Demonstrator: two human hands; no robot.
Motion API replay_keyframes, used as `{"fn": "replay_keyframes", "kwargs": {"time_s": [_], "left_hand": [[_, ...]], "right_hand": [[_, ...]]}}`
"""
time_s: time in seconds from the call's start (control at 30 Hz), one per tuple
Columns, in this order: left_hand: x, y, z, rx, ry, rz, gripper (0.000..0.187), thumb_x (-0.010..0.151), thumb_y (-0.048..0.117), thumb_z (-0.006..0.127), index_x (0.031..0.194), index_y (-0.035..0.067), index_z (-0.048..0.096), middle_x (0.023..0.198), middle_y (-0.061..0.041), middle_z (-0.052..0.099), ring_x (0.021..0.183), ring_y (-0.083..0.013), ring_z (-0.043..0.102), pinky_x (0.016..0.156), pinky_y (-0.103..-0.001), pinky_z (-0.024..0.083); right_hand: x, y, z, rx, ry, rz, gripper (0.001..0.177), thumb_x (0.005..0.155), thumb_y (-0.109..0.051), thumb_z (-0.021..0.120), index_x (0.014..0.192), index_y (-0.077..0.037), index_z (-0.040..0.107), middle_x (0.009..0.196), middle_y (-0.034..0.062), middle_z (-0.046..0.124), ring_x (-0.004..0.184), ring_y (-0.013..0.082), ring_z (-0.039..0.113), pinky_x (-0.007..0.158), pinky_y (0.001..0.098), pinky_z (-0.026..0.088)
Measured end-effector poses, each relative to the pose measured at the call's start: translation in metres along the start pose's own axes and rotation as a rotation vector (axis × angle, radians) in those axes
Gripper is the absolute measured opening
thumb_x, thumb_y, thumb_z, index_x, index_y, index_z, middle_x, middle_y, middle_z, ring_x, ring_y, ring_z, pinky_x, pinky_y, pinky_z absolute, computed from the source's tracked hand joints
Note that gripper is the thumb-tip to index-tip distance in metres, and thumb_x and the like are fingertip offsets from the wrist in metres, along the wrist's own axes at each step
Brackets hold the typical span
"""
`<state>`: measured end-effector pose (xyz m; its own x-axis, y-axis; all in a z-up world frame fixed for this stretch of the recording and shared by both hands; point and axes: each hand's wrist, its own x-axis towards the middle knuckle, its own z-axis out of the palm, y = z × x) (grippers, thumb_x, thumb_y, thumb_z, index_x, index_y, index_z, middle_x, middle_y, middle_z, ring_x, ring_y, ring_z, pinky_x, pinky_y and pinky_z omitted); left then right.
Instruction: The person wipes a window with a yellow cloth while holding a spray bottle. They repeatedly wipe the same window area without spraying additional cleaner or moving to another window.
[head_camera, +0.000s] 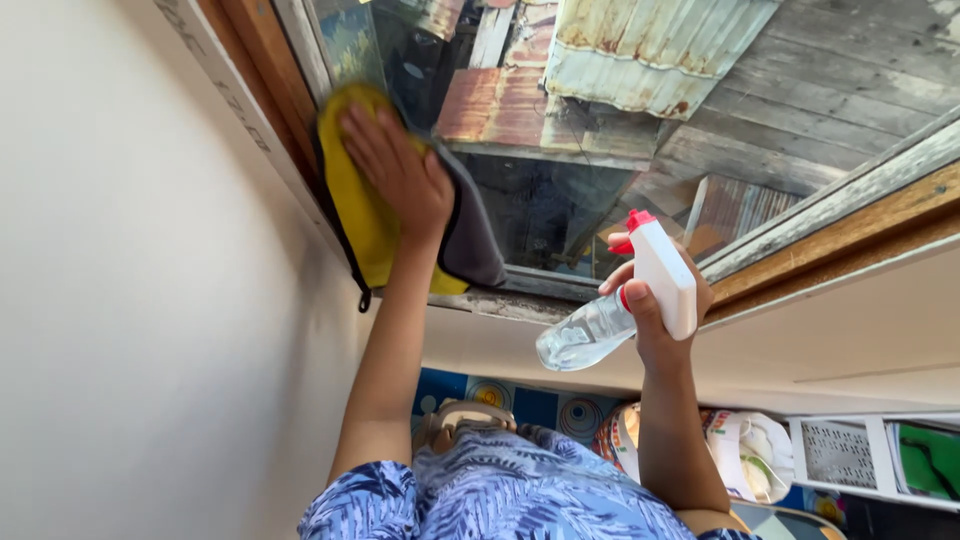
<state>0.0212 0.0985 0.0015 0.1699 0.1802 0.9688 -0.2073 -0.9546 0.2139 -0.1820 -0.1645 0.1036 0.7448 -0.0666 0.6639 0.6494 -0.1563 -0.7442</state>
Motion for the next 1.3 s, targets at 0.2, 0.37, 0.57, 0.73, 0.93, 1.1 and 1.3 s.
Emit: {"fn": "replay_keyframes", "kwargs": {"time_s": [0.2,0.37,0.57,0.73,0.93,1.1,1.3], "left_hand": [[-0.198,-0.039,-0.017,0.029,-0.372,0.022,0.07,0.11,0.038,0.036,0.155,-0.015,0.029,0.151,-0.049,0.028,0.14,-0.0685,0.023,0.114,-0.072,0.022],[-0.159,-0.029,-0.012,-0.04,-0.305,-0.014,0.072,0.11,0.04,0.036,0.156,-0.014,0.026,0.153,-0.049,0.022,0.141,-0.0689,0.017,0.114,-0.073,0.02],[0.032,0.011,-0.021,-0.042,-0.121,0.022,0.063,0.116,0.042,0.022,0.165,0.003,0.016,0.169,-0.026,0.012,0.159,-0.0487,0.011,0.131,-0.061,0.017],[0.046,0.018,-0.024,-0.096,-0.108,-0.036,0.059,0.118,0.04,0.02,0.167,0.008,0.012,0.174,-0.015,0.008,0.167,-0.0368,0.008,0.142,-0.054,0.012],[-0.073,-0.015,-0.009,0.055,-0.061,0.032,0.068,0.112,0.04,0.017,0.16,-0.008,0.025,0.163,-0.039,0.015,0.151,-0.059,0.011,0.12,-0.068,0.018],[-0.164,-0.046,-0.013,0.036,-0.254,0.082,0.066,0.108,0.048,0.037,0.15,-0.003,0.042,0.149,-0.047,0.034,0.135,-0.0707,0.03,0.108,-0.073,0.028],[-0.055,-0.023,-0.001,-0.008,-0.118,0.068,0.068,0.11,0.05,0.032,0.15,-0.002,0.047,0.156,-0.043,0.027,0.143,-0.0671,0.02,0.112,-0.071,0.027]], "right_hand": [[-0.003,0.013,-0.007,-0.017,-0.022,0.016,0.058,0.096,-0.044,0.063,0.119,0.009,0.061,0.109,0.025,0.072,0.056,0.0236,0.07,0.063,0.0308,0.056],[-0.001,0.015,0.007,-0.013,-0.029,0.026,0.058,0.096,-0.046,0.065,0.118,0.008,0.062,0.107,0.0226,0.073,0.057,0.0211,0.069,0.061,0.0307,0.054],[-0.002,0.011,0.025,0.054,-0.048,0.088,0.06,0.095,-0.046,0.066,0.123,0.006,0.06,0.11,0.0213,0.071,0.062,0.0201,0.068,0.06,0.0283,0.051],[-0.001,0.01,0.033,0.087,-0.076,0.125,0.056,0.096,-0.039,0.066,0.129,0.006,0.057,0.114,0.0232,0.068,0.063,0.0236,0.066,0.061,0.0287,0.052],[0.012,-0.004,0.054,0.056,-0.107,0.049,0.046,0.094,-0.035,0.07,0.112,0.007,0.069,0.073,0.0132,0.07,0.06,0.0138,0.068,0.06,0.0241,0.051],[0.008,0.003,0.062,0.082,-0.132,0.057,0.046,0.093,-0.034,0.071,0.113,0.007,0.069,0.075,0.0166,0.071,0.06,0.0172,0.071,0.06,0.0262,0.052],[0.01,0.001,0.065,0.099,-0.128,0.042,0.045,0.093,-0.033,0.071,0.113,0.007,0.069,0.076,0.0152,0.071,0.06,0.0163,0.071,0.06,0.0256,0.053]]}}
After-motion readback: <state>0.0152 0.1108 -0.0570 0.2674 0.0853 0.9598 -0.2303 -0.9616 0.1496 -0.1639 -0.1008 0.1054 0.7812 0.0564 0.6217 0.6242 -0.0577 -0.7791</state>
